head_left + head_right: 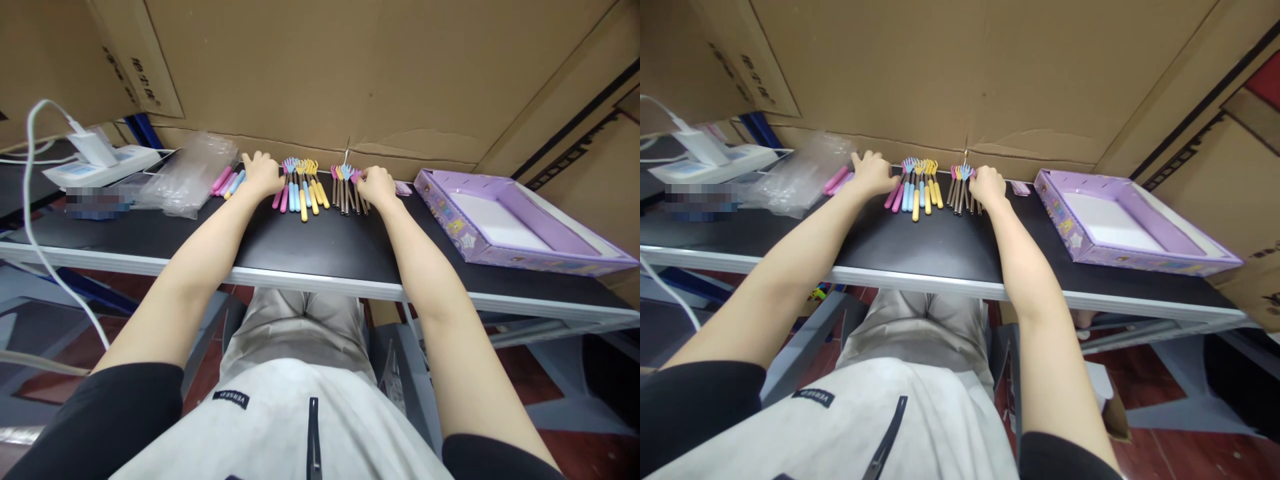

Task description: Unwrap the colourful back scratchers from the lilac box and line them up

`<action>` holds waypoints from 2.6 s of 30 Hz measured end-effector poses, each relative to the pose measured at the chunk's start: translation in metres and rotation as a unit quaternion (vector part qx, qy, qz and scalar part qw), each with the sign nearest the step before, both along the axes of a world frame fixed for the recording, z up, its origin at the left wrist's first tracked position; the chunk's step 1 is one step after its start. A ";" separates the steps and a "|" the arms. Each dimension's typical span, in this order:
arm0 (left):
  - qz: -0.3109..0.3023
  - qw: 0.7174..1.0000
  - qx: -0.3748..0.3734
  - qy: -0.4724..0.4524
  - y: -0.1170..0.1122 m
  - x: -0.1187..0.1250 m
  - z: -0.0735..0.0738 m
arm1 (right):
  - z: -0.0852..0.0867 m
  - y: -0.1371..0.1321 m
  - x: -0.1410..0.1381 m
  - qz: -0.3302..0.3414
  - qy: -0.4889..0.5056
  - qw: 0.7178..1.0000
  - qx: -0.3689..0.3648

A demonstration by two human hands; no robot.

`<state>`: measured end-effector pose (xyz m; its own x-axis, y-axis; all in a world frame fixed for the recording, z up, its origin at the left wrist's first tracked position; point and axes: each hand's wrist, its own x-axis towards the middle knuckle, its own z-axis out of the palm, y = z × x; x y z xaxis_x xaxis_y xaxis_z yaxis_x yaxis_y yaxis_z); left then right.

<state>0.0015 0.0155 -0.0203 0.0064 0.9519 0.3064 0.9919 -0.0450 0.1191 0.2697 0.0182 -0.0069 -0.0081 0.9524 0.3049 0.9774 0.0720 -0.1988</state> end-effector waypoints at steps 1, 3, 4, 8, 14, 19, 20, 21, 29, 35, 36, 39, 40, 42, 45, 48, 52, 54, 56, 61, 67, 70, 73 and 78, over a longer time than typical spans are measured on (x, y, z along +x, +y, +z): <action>0.001 1.000 -0.016 0.012 0.001 0.002 -0.003 | 0.000 0.000 0.000 0.000 -0.003 1.000 -0.002; 0.008 0.998 -0.050 0.033 0.004 0.001 -0.007 | 0.000 -0.001 -0.001 -0.001 -0.005 1.000 -0.006; 0.013 0.997 -0.068 0.040 0.006 0.000 -0.008 | 0.000 -0.002 -0.001 -0.001 -0.004 1.000 -0.009; 0.010 0.991 -0.121 0.056 0.008 -0.004 -0.009 | 0.000 -0.003 -0.002 -0.002 0.000 1.000 -0.013; 0.011 0.996 -0.079 0.027 0.009 -0.005 -0.009 | 0.000 -0.003 -0.002 0.003 -0.012 1.000 -0.010; 0.051 0.995 -0.087 -0.011 0.018 -0.015 -0.012 | 0.000 -0.003 -0.002 -0.001 -0.011 1.000 -0.015; 0.061 0.994 -0.091 -0.013 0.020 -0.017 -0.013 | 0.000 -0.003 -0.002 -0.001 -0.009 1.000 -0.013; 0.069 0.993 -0.092 -0.010 0.021 -0.019 -0.013 | 0.000 -0.003 -0.002 0.000 -0.008 1.000 -0.012; 0.116 0.986 -0.112 0.038 0.012 -0.020 -0.006 | 0.002 -0.006 -0.003 0.001 -0.010 1.000 -0.016; 0.075 0.997 -0.027 -0.022 -0.001 -0.009 0.003 | -0.002 0.001 -0.002 0.013 0.048 0.999 0.004; 0.058 0.998 -0.002 -0.036 -0.003 -0.006 0.004 | -0.003 0.002 -0.002 0.027 0.089 0.996 0.004; -0.030 0.995 0.061 -0.067 -0.009 0.003 0.008 | -0.004 0.004 -0.009 0.094 0.282 0.955 -0.023; -0.064 0.993 0.075 -0.071 -0.011 0.006 0.009 | -0.004 0.002 -0.013 0.118 0.351 0.928 -0.037; -0.125 0.985 0.094 -0.069 -0.015 0.014 0.011 | -0.001 -0.004 -0.023 0.163 0.463 0.869 -0.065; -0.193 0.971 0.120 -0.065 -0.019 0.024 0.009 | 0.003 -0.016 -0.040 0.216 0.549 0.802 -0.091; -0.235 0.960 0.139 -0.067 -0.018 0.031 0.005 | 0.005 -0.023 -0.052 0.227 0.589 0.771 -0.081; -0.258 0.951 0.152 -0.070 -0.016 0.035 0.003 | 0.006 -0.023 -0.060 0.196 0.616 0.761 -0.050; -0.262 0.949 0.158 -0.074 -0.015 0.038 0.005 | 0.009 -0.021 -0.061 0.178 0.620 0.763 -0.030; -0.262 0.948 0.165 -0.076 -0.014 0.040 0.007 | 0.013 -0.020 -0.062 0.163 0.622 0.766 -0.010; -0.277 0.937 0.192 -0.089 -0.010 0.044 0.010 | 0.025 -0.019 -0.061 0.142 0.626 0.767 0.009; -0.289 0.933 0.196 -0.082 -0.002 0.046 0.008 | 0.028 -0.013 -0.058 0.124 0.637 0.761 -0.004; -0.283 0.936 0.191 -0.080 -0.002 0.050 0.009 | 0.029 -0.009 -0.056 0.107 0.653 0.750 -0.002; -0.277 0.940 0.184 -0.080 -0.001 0.053 0.010 | 0.030 -0.006 -0.053 0.086 0.669 0.738 0.002; -0.281 0.940 0.178 -0.076 0.002 0.055 0.011 | 0.031 0.002 -0.046 0.071 0.684 0.726 0.013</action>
